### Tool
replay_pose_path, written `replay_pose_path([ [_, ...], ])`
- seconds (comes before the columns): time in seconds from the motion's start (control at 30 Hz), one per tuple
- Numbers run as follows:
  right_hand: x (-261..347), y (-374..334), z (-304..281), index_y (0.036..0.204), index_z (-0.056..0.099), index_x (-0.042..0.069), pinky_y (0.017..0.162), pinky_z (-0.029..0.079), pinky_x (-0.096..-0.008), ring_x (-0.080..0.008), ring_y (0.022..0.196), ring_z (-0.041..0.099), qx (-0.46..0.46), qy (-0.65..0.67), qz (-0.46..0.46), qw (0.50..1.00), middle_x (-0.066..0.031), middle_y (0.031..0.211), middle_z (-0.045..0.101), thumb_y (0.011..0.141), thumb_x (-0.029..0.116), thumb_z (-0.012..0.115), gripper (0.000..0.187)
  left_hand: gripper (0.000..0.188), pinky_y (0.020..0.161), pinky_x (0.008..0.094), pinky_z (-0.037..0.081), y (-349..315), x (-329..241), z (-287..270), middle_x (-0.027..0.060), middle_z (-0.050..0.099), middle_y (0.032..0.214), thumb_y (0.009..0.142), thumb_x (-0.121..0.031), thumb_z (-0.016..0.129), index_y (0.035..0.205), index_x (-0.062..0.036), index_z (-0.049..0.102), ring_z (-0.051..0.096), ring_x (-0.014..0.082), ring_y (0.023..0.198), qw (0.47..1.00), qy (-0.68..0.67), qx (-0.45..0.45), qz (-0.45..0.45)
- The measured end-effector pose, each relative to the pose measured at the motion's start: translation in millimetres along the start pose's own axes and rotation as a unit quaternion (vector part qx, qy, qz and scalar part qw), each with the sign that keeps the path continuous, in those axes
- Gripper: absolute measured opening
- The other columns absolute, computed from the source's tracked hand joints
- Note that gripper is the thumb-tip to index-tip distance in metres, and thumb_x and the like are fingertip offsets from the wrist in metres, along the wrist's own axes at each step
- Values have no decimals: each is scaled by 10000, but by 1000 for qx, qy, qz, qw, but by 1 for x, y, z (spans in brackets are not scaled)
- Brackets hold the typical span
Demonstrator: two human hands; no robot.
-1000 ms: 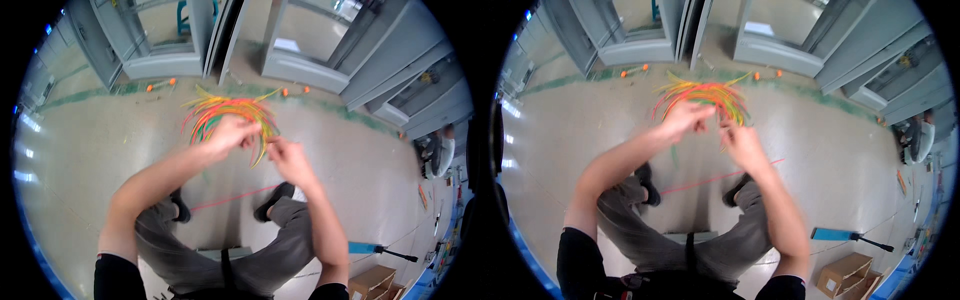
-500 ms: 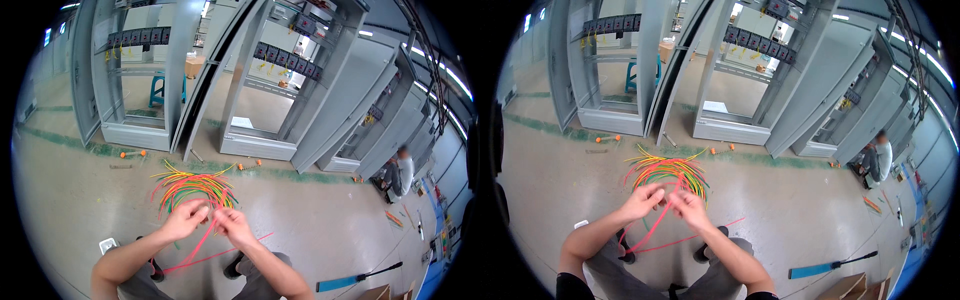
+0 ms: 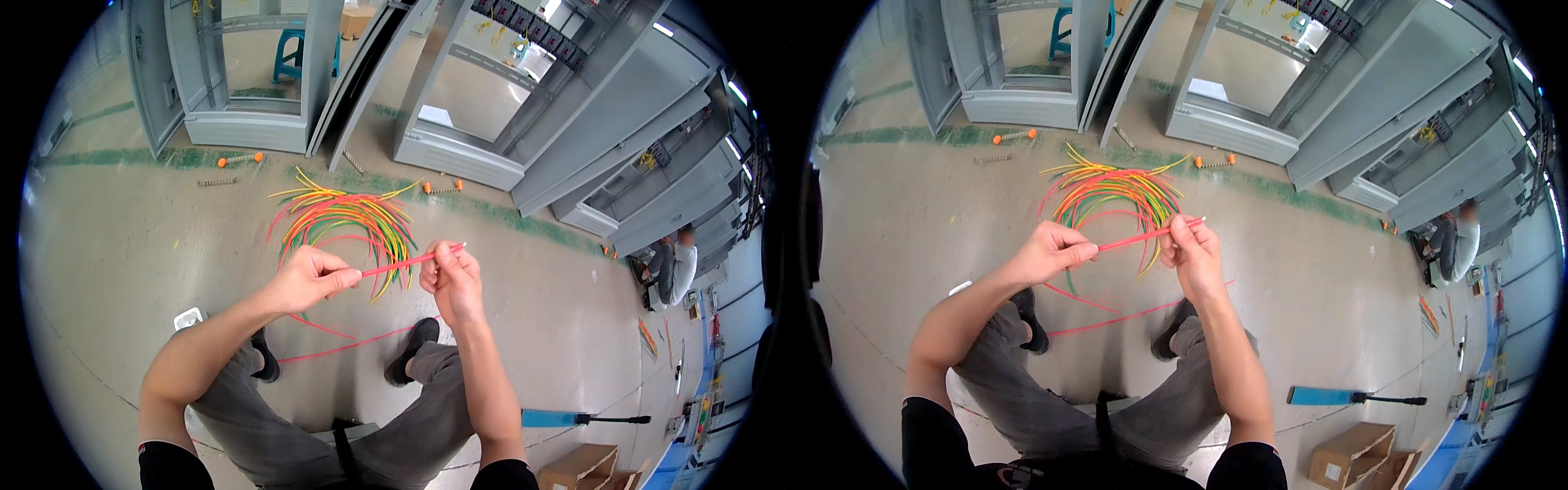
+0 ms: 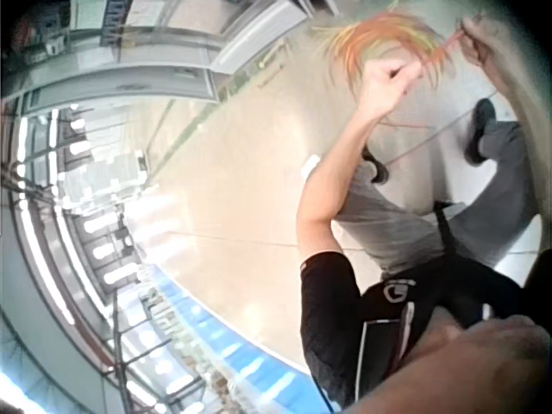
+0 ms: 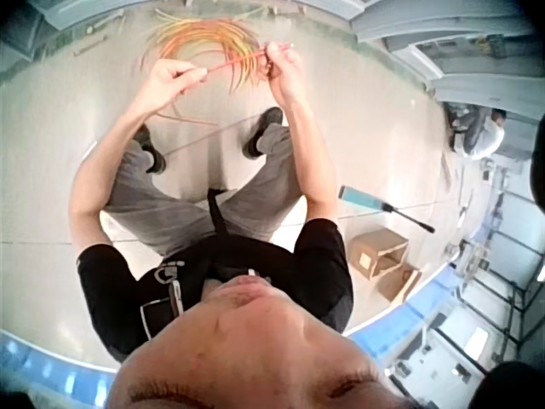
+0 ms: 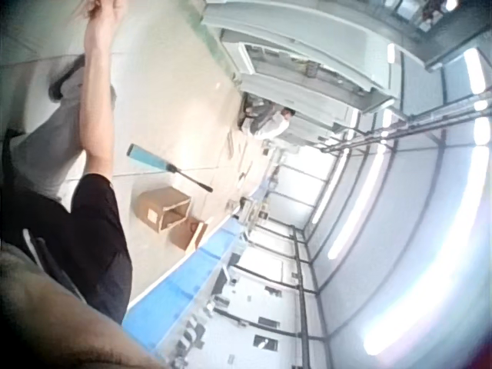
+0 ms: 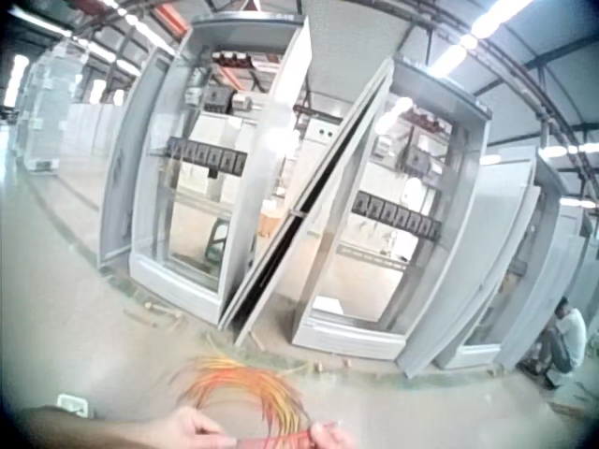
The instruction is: The person sits on the floor and sorts a pile of multicolored wires by color. They pick up individual wires, straighten them, and place them on the floor in separate color groups.
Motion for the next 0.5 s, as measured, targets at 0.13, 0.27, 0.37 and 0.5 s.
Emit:
replay_pose_path([
  [0.13,10,4,-21,886,591,-19,499,357,-236,-91,567,466,-69,-240,-68,966,-35,659,542,934,193,554,221,303,463,297,305,7,-2,-6,-15,408,509,892,-224,620,697,7,607,345,76,506,986,150,-56,49],
  [0.27,14,2,-18,909,593,-31,505,361,-231,-91,576,463,-106,-251,-138,952,-49,699,557,945,190,541,230,278,478,294,308,19,7,-7,-17,397,545,902,-206,604,743,22,601,341,78,534,983,168,-66,10],
  [0.37,5,10,-15,910,562,-21,522,348,-238,-107,606,435,-39,-86,-64,993,-51,711,531,965,241,499,275,234,501,261,345,19,4,-6,-38,458,595,905,-190,606,834,28,652,388,60,564,992,114,-36,40],
  [0.5,19,13,-34,882,529,8,522,327,-251,-117,614,396,-37,13,-78,996,-43,711,496,973,283,473,295,221,515,262,355,13,-10,-14,-22,467,609,901,-189,611,853,24,640,400,70,571,994,78,-9,73],
])
Point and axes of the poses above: each hand's wrist, its own y-axis towards the middle knuckle, its own z-axis out of the palm, x = y × z, the point moved 10 cm from there along y, towards the middle knuckle
